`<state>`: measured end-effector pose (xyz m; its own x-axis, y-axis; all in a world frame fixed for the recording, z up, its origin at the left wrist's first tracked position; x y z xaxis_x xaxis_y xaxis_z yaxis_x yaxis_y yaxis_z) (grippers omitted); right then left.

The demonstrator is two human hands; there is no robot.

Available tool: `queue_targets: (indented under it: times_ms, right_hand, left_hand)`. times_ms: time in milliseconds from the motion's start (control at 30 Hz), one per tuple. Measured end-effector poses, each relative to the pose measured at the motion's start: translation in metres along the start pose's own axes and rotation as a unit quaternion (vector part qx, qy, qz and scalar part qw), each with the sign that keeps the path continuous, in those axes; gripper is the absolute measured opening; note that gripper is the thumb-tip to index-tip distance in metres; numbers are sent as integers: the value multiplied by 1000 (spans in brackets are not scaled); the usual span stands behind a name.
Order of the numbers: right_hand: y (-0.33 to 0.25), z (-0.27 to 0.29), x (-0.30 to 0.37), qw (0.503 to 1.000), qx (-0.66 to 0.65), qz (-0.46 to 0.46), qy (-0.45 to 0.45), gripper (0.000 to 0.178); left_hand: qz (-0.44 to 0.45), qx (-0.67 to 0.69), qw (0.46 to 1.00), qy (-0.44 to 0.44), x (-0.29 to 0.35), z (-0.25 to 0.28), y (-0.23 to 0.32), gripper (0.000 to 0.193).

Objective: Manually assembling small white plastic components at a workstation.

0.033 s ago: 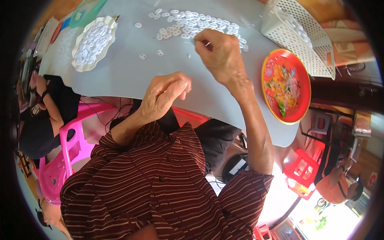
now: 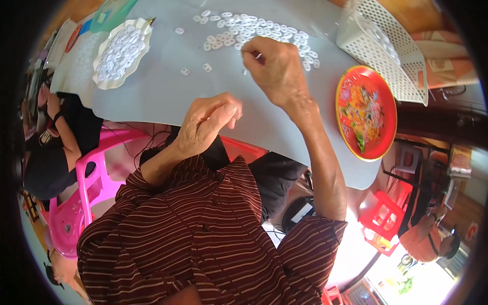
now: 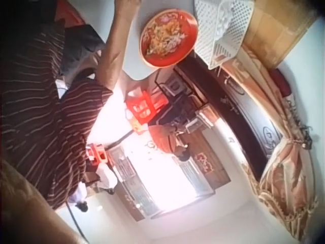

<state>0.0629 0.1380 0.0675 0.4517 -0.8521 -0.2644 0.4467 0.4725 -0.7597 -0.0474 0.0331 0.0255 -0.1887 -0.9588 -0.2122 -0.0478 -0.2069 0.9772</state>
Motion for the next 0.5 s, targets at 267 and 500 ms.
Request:
queue_targets:
  times_ms: [267, 500]
  right_hand:
    - [-17, -77, -23, 978, 148, 33, -141, 17]
    - [-19, -91, -29, 965, 192, 15, -179, 15]
  left_hand:
    - [1, -57, 998, 39, 28, 38, -2, 26]
    - [26, -75, 996, 44, 28, 43, -7, 26]
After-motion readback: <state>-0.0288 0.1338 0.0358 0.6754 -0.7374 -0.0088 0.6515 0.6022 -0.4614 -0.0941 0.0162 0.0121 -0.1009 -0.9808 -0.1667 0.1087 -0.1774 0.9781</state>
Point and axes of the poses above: each hand's wrist, its own x-axis away from the middle knuckle, its own z-axis out of the back of the hand, y = z × x, the point moved 5 cm from there along -x, towards the middle knuckle, and after that the axes turned 3 degrees about -z, right-handed, at the moved point
